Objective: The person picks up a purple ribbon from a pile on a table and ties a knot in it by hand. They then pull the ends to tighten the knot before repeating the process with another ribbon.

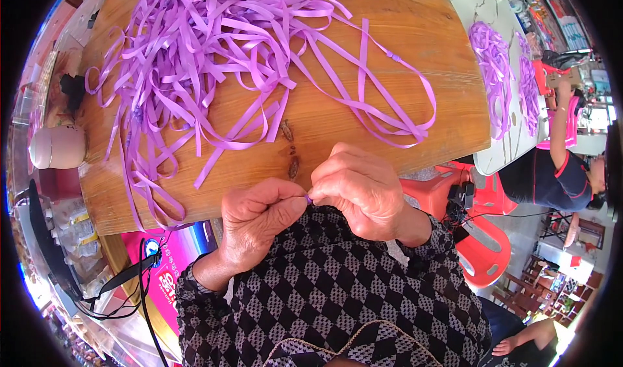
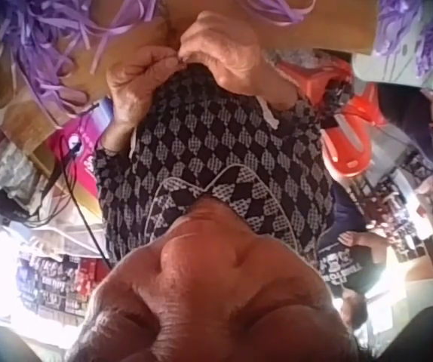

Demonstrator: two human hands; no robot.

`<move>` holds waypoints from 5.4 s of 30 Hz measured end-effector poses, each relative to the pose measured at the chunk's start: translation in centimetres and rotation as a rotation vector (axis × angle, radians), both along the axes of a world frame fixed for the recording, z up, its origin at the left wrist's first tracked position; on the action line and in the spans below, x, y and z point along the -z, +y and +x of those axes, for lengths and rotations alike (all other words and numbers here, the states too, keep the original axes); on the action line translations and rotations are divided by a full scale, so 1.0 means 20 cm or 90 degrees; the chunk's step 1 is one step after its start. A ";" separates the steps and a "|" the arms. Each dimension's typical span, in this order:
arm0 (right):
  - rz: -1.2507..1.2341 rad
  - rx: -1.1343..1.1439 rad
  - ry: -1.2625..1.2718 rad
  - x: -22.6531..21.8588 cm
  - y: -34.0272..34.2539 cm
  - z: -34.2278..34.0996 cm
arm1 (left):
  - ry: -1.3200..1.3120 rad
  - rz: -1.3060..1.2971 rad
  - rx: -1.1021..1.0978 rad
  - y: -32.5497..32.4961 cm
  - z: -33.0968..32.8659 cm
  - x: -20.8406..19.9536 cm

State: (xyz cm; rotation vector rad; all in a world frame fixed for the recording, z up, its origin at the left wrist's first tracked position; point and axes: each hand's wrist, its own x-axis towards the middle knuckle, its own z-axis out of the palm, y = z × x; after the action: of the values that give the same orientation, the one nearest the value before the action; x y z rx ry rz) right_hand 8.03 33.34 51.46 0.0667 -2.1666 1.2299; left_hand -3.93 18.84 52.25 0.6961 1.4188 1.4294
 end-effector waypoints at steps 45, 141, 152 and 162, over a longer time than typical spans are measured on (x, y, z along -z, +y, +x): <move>-0.067 0.096 -0.042 0.04 -0.06 0.03 | 0.099 0.013 -0.016 0.01 0.02 0.02; -0.196 0.069 -0.081 -0.03 -0.06 0.05 | 0.050 0.063 -0.128 -0.01 0.09 0.03; -0.065 0.078 0.020 -0.01 -0.07 0.04 | 0.387 0.128 -0.108 -0.01 0.10 0.02; 0.002 0.020 -0.008 0.00 -0.07 0.07 | 0.604 0.145 0.016 -0.02 0.07 0.01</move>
State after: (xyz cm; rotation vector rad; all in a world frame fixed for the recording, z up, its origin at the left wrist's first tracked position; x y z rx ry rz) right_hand 9.46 31.95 51.43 0.0258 -2.1721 1.2120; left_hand -2.47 18.41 52.13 1.6781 1.9300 1.2899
